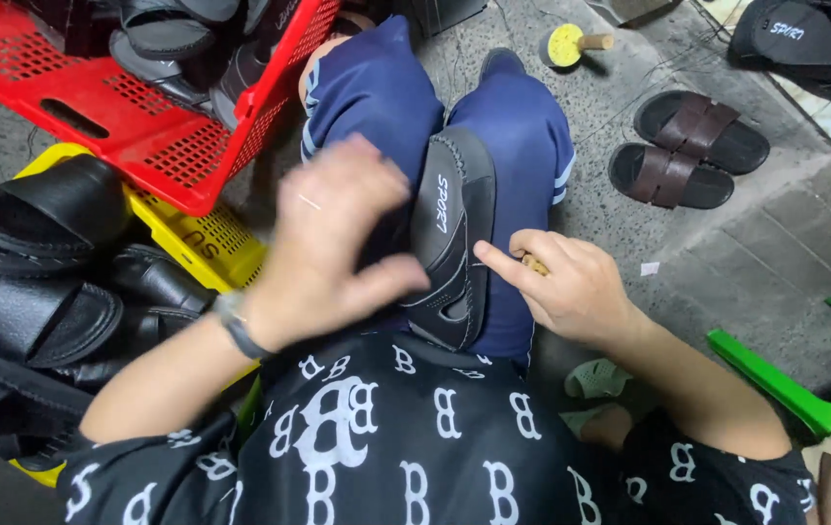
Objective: Hand-sewing the upper part of a black sandal to its sole using a needle and thread
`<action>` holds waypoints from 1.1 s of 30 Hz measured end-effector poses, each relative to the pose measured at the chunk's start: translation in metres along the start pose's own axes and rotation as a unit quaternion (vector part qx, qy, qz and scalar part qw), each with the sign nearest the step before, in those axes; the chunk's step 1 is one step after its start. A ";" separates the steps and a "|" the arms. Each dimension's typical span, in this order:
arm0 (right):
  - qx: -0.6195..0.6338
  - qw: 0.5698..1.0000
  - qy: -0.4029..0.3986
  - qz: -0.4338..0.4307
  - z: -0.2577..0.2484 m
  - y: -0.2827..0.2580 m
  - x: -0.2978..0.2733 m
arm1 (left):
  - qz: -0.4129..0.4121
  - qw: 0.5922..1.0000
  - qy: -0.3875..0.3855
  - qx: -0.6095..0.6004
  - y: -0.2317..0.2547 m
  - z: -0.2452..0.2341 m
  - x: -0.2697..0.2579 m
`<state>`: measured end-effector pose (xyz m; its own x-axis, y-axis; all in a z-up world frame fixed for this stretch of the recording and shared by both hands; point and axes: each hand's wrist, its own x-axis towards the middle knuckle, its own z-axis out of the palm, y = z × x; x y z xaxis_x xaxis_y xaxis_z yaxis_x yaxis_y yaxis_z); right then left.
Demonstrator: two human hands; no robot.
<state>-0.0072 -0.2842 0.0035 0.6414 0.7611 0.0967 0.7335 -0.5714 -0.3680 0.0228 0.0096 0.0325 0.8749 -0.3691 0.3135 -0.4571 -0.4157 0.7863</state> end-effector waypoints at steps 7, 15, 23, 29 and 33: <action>-0.054 0.998 0.025 -0.018 -0.013 -0.002 0.007 | 0.036 0.998 -0.041 -0.036 0.002 0.072 -0.045; -0.123 0.984 0.050 -0.122 0.004 -0.004 0.020 | 0.087 0.992 0.066 -0.061 -0.006 0.091 -0.043; 0.172 0.978 0.111 0.032 0.031 0.001 -0.017 | 0.063 0.977 -0.063 -0.193 0.001 0.037 -0.002; 0.168 0.976 0.031 0.135 0.056 0.010 -0.101 | 0.165 0.981 -0.105 0.005 0.002 0.053 0.029; 0.142 0.975 0.164 0.055 0.042 0.003 -0.079 | 0.201 0.974 -0.039 0.097 0.007 0.068 0.014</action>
<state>-0.0655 -0.3334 -0.0443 0.7838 0.5345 0.3162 0.5948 -0.4993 -0.6300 0.0208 -0.0550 0.0065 0.6083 -0.5929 0.5278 -0.7881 -0.3721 0.4903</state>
